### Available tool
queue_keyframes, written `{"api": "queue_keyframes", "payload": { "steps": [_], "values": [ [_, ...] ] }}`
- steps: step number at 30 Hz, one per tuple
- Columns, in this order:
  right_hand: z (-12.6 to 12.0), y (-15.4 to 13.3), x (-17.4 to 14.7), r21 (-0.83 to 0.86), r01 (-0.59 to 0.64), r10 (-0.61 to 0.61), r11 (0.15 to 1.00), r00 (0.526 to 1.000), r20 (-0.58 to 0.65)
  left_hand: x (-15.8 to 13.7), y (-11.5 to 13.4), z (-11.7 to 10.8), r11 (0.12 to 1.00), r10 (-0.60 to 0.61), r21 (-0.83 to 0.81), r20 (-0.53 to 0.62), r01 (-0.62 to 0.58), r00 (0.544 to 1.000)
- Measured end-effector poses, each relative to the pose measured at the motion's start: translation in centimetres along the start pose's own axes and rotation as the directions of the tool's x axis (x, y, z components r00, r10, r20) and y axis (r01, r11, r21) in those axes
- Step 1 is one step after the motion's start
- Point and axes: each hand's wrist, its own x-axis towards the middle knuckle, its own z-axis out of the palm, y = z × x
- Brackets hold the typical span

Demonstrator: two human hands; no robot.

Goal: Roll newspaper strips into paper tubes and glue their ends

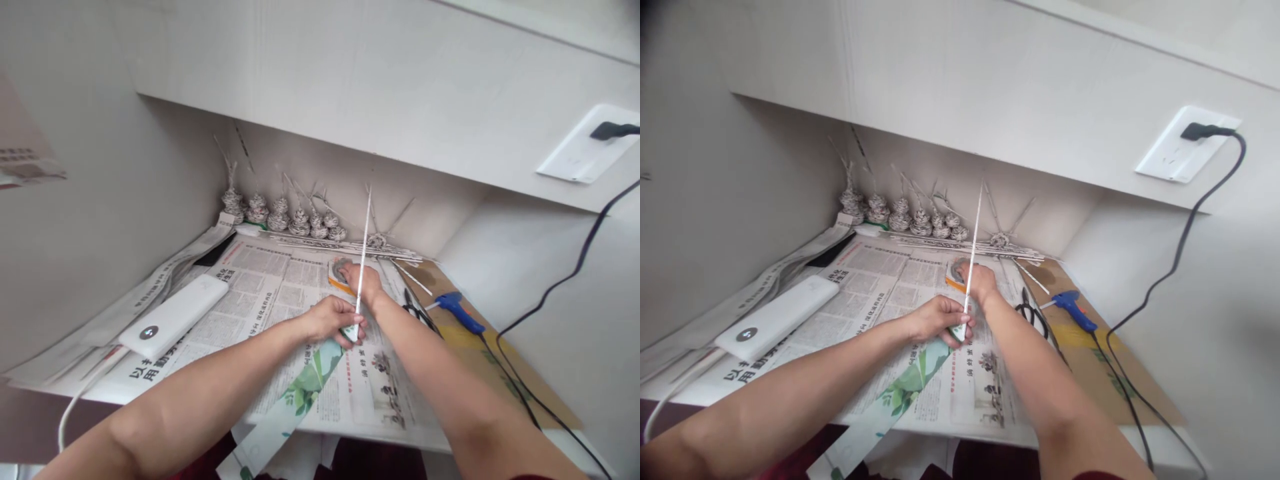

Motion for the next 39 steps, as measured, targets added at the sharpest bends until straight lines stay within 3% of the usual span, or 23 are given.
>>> {"api": "queue_keyframes", "payload": {
  "steps": [8, 12, 14, 16, 17, 19, 20, 22, 25, 34, 39],
  "values": [
    [0.0, -0.1, -1.5, 0.065, -0.066, 0.067, 0.996, 0.997, -0.024, 0.1, 0.2, -0.2, 0.999, 0.003, -0.04, -0.055, -0.006, 0.999],
    [-0.5, 1.6, -3.7, 0.351, -0.131, 0.182, 0.927, 0.977, -0.115, 0.1, 0.2, -0.2, 0.998, -0.007, -0.063, -0.055, 0.004, 0.998],
    [-1.2, 2.4, -4.9, 0.554, -0.127, 0.259, 0.823, 0.951, -0.167, -0.1, 0.3, 0.0, 0.997, -0.02, -0.07, -0.058, 0.016, 0.998],
    [-2.0, 2.6, -5.9, 0.769, -0.088, 0.268, 0.634, 0.957, -0.111, -0.2, 0.4, 0.1, 0.997, -0.025, -0.074, -0.053, 0.021, 0.998],
    [-2.3, 2.5, -6.4, 0.865, -0.081, 0.212, 0.495, 0.977, -0.03, -0.3, 0.4, 0.2, 0.997, -0.027, -0.072, -0.05, 0.023, 0.998],
    [-2.7, 2.0, -7.2, 0.964, -0.146, -0.011, 0.222, 0.988, 0.152, -0.4, 0.5, 0.2, 0.998, -0.03, -0.064, -0.033, 0.027, 0.999],
    [-2.8, 1.7, -7.5, 0.971, -0.201, -0.123, 0.133, 0.968, 0.218, -0.4, 0.4, 0.2, 0.998, -0.033, -0.061, -0.024, 0.032, 0.999],
    [-2.8, 1.2, -7.9, 0.96, -0.277, -0.248, 0.044, 0.928, 0.279, -0.4, 0.3, 0.1, 0.998, -0.041, -0.051, -0.008, 0.041, 0.999],
    [-2.5, 0.9, -7.9, 0.964, -0.263, -0.238, 0.021, 0.936, 0.261, -0.3, 0.2, 0.0, 0.998, -0.046, -0.031, -0.005, 0.046, 0.999],
    [-2.6, 0.5, -7.8, 0.989, -0.148, -0.001, 0.009, 0.989, 0.148, -0.5, 0.4, 0.4, 0.998, -0.041, 0.053, -0.032, 0.043, 0.999],
    [-2.9, 0.6, -7.9, 0.979, -0.17, -0.059, 0.109, 0.983, 0.177, -0.4, 0.2, 0.1, 0.995, -0.041, 0.093, -0.026, 0.043, 0.999]
  ]
}}
